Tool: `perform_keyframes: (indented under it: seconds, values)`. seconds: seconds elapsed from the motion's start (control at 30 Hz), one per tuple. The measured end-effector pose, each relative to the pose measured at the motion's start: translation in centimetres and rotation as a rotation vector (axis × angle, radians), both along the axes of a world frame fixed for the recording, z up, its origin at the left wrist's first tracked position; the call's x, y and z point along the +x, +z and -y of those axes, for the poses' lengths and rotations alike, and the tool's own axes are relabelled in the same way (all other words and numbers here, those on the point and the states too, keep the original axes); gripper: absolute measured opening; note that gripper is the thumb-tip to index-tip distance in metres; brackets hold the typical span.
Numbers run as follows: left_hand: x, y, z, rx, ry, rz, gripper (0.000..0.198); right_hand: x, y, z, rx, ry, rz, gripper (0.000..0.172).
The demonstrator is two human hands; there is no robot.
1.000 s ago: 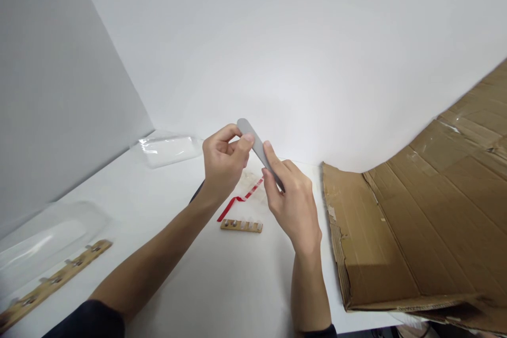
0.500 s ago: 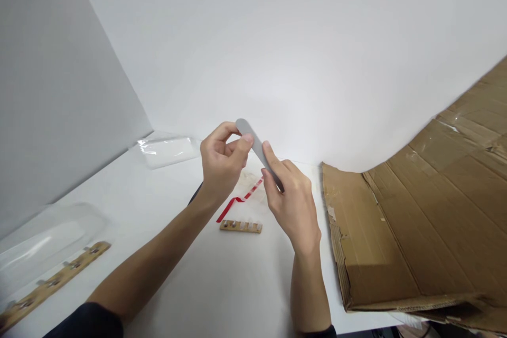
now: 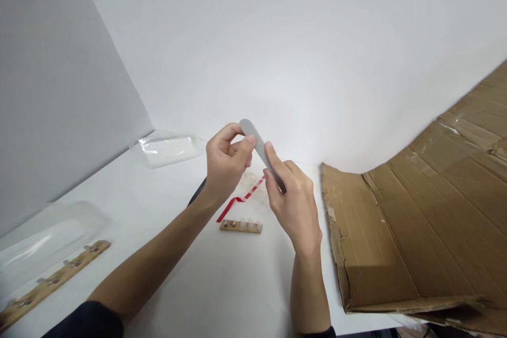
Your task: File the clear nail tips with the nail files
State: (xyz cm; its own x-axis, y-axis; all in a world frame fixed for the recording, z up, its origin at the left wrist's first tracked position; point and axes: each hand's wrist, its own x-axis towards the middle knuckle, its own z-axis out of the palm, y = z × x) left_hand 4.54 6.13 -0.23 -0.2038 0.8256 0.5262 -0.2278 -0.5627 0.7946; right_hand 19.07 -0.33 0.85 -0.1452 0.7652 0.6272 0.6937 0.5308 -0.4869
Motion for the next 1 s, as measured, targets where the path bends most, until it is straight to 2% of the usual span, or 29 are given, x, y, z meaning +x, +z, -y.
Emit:
perform_keyframes:
  seconds: [0.2, 0.53, 0.8, 1.0]
  values:
    - [-0.16, 0.04, -0.04, 0.018, 0.016, 0.000, 0.018, 0.04, -0.04, 0.02, -0.002, 0.007, -0.003, 0.050]
    - [-0.15, 0.04, 0.11, -0.002, 0.030, -0.022, 0.035, -0.11, 0.18, 0.37, -0.003, 0.014, -0.011, 0.048]
    - [-0.08, -0.11, -0.11, 0.001, 0.037, 0.002, 0.019, -0.05, 0.08, 0.17, -0.010, 0.011, -0.009, 0.050]
    - [-0.08, -0.34, -0.19, -0.007, -0.028, -0.015, 0.014, -0.04, 0.08, 0.14, -0.018, 0.004, -0.010, 0.051]
